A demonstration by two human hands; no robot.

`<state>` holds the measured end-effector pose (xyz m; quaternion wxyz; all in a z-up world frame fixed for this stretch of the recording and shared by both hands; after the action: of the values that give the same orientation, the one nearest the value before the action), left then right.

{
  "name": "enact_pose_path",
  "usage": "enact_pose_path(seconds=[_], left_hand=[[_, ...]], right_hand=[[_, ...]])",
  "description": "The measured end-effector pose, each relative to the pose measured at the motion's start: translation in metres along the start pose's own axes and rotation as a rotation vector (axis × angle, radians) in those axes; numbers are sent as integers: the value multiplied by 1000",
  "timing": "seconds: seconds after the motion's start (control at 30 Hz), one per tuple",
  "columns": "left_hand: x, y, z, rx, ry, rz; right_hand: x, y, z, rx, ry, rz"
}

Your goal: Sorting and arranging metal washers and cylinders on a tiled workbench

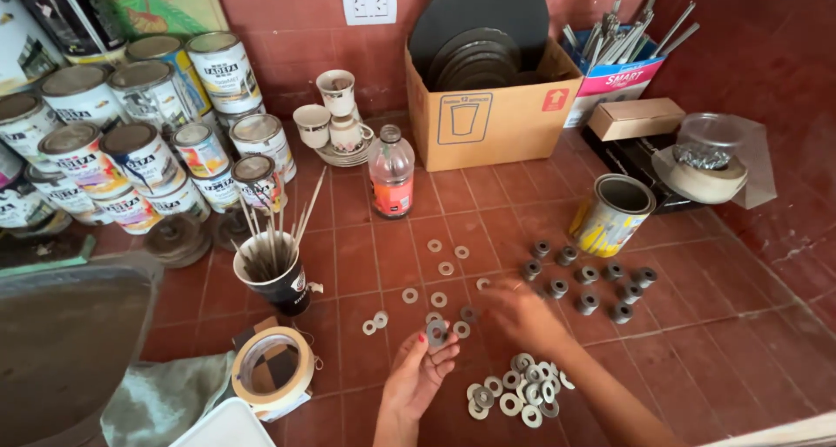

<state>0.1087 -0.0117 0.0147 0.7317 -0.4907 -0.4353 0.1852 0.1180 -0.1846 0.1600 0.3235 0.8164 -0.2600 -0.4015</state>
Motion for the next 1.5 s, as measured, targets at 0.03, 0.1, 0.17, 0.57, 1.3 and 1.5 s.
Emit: enact_pose_path(seconds=[0.03,0.1,0.17,0.57,1.3,1.5], left_hand=[[-3,11,-3,62,8,0],[0,11,-7,54,-18,13],[-1,13,-6,59,-42,37],[11,0,11,111,-144,27],[29,-181,60,-129,-320,-433],[35,-197,78,-26,-489,-619]], right_hand=[[24,-25,6,-109,-8,45],[49,-51,9,-191,-79,54],[65,-71,16,-288,-154,60],[-4,-10,-5,156,171,39],[-153,108,29,384,449,-233],[-156,116,37,373,474,-202]])
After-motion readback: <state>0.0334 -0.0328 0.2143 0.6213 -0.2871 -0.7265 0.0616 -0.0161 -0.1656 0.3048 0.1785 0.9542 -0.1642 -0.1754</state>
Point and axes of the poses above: each hand's wrist, its own z-axis away from the middle knuckle, its own y-axis out of the back of the hand, x = y × z, the point moved 9 cm from there along -z, towards the middle knuckle, and after that the axes turned 5 degrees about y, right-handed, at the moved point
